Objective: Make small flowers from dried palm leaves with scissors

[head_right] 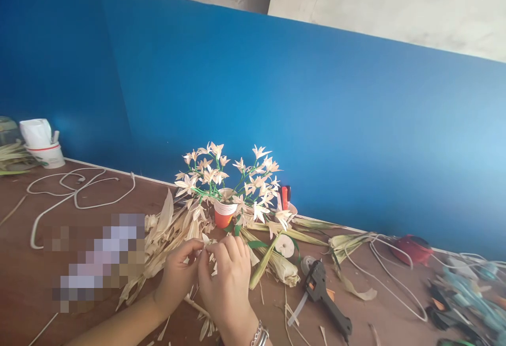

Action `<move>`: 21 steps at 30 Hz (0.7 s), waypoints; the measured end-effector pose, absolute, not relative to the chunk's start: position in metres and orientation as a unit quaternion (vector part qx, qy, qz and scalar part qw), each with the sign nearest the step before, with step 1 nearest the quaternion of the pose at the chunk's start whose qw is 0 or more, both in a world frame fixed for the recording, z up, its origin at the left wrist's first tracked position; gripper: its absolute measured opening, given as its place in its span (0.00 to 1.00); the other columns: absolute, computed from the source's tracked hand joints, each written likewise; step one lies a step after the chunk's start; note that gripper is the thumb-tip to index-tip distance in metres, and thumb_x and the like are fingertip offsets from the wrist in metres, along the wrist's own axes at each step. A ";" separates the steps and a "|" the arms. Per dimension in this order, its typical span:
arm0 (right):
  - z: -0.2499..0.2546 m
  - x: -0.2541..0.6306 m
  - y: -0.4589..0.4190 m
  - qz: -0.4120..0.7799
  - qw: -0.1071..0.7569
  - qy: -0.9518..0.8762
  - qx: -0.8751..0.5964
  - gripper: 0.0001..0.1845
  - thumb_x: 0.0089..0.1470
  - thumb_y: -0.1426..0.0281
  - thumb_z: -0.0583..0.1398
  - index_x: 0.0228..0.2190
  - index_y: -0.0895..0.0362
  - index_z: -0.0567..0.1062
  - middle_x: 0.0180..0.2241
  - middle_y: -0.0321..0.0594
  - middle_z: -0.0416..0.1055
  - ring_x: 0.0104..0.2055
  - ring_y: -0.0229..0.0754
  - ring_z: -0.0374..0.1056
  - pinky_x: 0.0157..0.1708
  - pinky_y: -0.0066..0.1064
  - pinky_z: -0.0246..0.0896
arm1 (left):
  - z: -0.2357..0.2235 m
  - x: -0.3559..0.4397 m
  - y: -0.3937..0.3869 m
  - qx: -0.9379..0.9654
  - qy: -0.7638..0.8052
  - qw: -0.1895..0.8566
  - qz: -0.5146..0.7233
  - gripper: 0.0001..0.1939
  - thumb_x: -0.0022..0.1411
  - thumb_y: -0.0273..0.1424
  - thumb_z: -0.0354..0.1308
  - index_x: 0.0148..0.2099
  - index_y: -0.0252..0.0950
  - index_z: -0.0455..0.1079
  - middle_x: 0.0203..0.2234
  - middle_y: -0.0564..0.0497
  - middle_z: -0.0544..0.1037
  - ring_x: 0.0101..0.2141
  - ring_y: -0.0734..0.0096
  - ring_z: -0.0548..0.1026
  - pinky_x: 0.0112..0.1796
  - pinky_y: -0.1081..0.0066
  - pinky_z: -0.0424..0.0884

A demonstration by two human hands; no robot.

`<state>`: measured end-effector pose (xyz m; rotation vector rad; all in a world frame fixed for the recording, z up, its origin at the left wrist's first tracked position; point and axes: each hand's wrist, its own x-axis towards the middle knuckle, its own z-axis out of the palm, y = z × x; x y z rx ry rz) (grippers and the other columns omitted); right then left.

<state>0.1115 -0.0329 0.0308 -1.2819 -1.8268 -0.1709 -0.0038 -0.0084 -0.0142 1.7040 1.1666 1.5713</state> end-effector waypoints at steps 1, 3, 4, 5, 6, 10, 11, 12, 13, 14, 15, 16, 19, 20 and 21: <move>0.032 0.113 -0.032 -0.066 0.435 -0.732 -0.520 0.05 0.52 0.76 0.57 0.26 0.56 0.70 0.25 0.37 0.66 0.30 0.42 0.61 0.31 0.33 0.51 | -0.014 -0.004 -0.008 0.635 0.438 0.265 0.579 0.07 0.57 0.27 0.54 0.27 0.36 0.70 0.19 0.56 0.72 0.22 0.75 0.68 0.25 0.78 0.64; 0.033 0.115 -0.030 -0.055 0.432 -0.726 -0.532 0.05 0.50 0.76 0.58 0.26 0.55 0.70 0.25 0.37 0.66 0.30 0.43 0.61 0.31 0.33 0.52 | -0.014 -0.003 -0.008 0.639 0.447 0.257 0.571 0.07 0.58 0.28 0.54 0.28 0.36 0.71 0.20 0.55 0.73 0.22 0.74 0.69 0.25 0.77 0.65; 0.034 0.117 -0.029 -0.045 0.429 -0.724 -0.539 0.05 0.50 0.77 0.58 0.25 0.55 0.70 0.25 0.37 0.66 0.30 0.43 0.62 0.31 0.33 0.53 | -0.014 -0.003 -0.007 0.639 0.451 0.255 0.569 0.07 0.58 0.29 0.55 0.28 0.36 0.71 0.20 0.54 0.74 0.22 0.74 0.70 0.25 0.77 0.66; 0.035 0.119 -0.028 -0.034 0.425 -0.722 -0.545 0.05 0.50 0.77 0.58 0.25 0.55 0.70 0.26 0.37 0.67 0.31 0.42 0.62 0.31 0.33 0.54 | -0.014 -0.003 -0.007 0.638 0.454 0.253 0.567 0.07 0.58 0.30 0.55 0.29 0.36 0.72 0.20 0.54 0.74 0.22 0.73 0.71 0.26 0.76 0.67; 0.035 0.120 -0.027 -0.024 0.421 -0.720 -0.551 0.06 0.49 0.77 0.58 0.25 0.55 0.71 0.26 0.37 0.67 0.31 0.42 0.62 0.32 0.33 0.54 | -0.013 -0.002 -0.007 0.637 0.457 0.253 0.566 0.07 0.58 0.30 0.55 0.29 0.36 0.72 0.20 0.53 0.75 0.23 0.73 0.71 0.26 0.76 0.67; 0.036 0.123 -0.024 -0.005 0.405 -0.720 -0.564 0.05 0.49 0.76 0.58 0.24 0.55 0.71 0.26 0.37 0.68 0.32 0.43 0.63 0.32 0.33 0.56 | -0.012 0.000 -0.006 0.637 0.463 0.257 0.560 0.07 0.58 0.30 0.55 0.30 0.36 0.72 0.21 0.53 0.76 0.22 0.72 0.73 0.26 0.76 0.68; 0.035 0.123 -0.023 -0.004 0.403 -0.720 -0.564 0.05 0.49 0.76 0.58 0.24 0.55 0.71 0.26 0.37 0.68 0.32 0.43 0.63 0.32 0.33 0.56 | -0.012 0.000 -0.006 0.637 0.464 0.260 0.558 0.07 0.58 0.30 0.55 0.30 0.36 0.72 0.21 0.52 0.76 0.23 0.72 0.73 0.26 0.75 0.68; 0.035 0.123 -0.023 -0.005 0.401 -0.722 -0.564 0.05 0.49 0.76 0.58 0.24 0.55 0.71 0.26 0.37 0.68 0.32 0.43 0.63 0.32 0.33 0.56 | -0.011 0.000 -0.006 0.637 0.464 0.262 0.558 0.07 0.58 0.30 0.55 0.30 0.36 0.72 0.21 0.52 0.76 0.23 0.72 0.73 0.26 0.75 0.68; 0.035 0.123 -0.023 -0.006 0.400 -0.723 -0.563 0.05 0.49 0.76 0.58 0.24 0.55 0.72 0.26 0.37 0.68 0.31 0.43 0.63 0.32 0.33 0.56 | -0.011 0.000 -0.006 0.637 0.463 0.263 0.557 0.07 0.58 0.30 0.55 0.30 0.36 0.72 0.21 0.52 0.76 0.23 0.72 0.73 0.26 0.75 0.68; 0.035 0.122 -0.023 -0.009 0.399 -0.725 -0.561 0.05 0.49 0.76 0.58 0.25 0.55 0.72 0.26 0.38 0.68 0.31 0.43 0.63 0.31 0.32 0.56 | -0.010 0.000 -0.006 0.638 0.463 0.263 0.557 0.07 0.58 0.30 0.55 0.30 0.36 0.72 0.21 0.52 0.76 0.23 0.72 0.73 0.27 0.75 0.69; 0.035 0.122 -0.024 -0.011 0.400 -0.727 -0.558 0.06 0.49 0.76 0.57 0.25 0.55 0.72 0.26 0.38 0.68 0.31 0.43 0.63 0.31 0.32 0.56 | -0.010 0.000 -0.006 0.639 0.462 0.263 0.555 0.07 0.58 0.30 0.54 0.30 0.36 0.72 0.21 0.52 0.76 0.23 0.72 0.73 0.27 0.75 0.69; 0.035 0.122 -0.024 -0.013 0.401 -0.730 -0.554 0.06 0.49 0.76 0.57 0.25 0.55 0.73 0.26 0.38 0.68 0.31 0.43 0.63 0.31 0.32 0.56 | -0.009 0.000 -0.007 0.639 0.462 0.263 0.555 0.07 0.58 0.30 0.54 0.30 0.36 0.72 0.21 0.52 0.76 0.23 0.72 0.73 0.27 0.75 0.69; 0.035 0.121 -0.025 -0.011 0.404 -0.735 -0.545 0.06 0.49 0.76 0.57 0.25 0.55 0.73 0.26 0.38 0.68 0.31 0.43 0.63 0.31 0.33 0.56 | -0.010 0.000 -0.006 0.639 0.462 0.266 0.555 0.07 0.58 0.29 0.54 0.29 0.36 0.72 0.21 0.53 0.76 0.23 0.72 0.73 0.26 0.75 0.68; 0.035 0.121 -0.025 -0.008 0.404 -0.735 -0.545 0.06 0.49 0.77 0.57 0.25 0.55 0.73 0.26 0.38 0.68 0.31 0.43 0.63 0.31 0.33 0.56 | -0.010 0.000 -0.006 0.637 0.461 0.268 0.556 0.07 0.57 0.29 0.54 0.29 0.36 0.72 0.21 0.53 0.76 0.23 0.72 0.72 0.27 0.75 0.68; 0.035 0.121 -0.025 -0.004 0.404 -0.734 -0.545 0.07 0.49 0.77 0.57 0.25 0.55 0.73 0.26 0.38 0.68 0.31 0.43 0.63 0.32 0.33 0.56 | -0.010 0.000 -0.006 0.635 0.461 0.271 0.557 0.07 0.57 0.29 0.54 0.29 0.36 0.72 0.21 0.53 0.76 0.23 0.72 0.72 0.27 0.75 0.68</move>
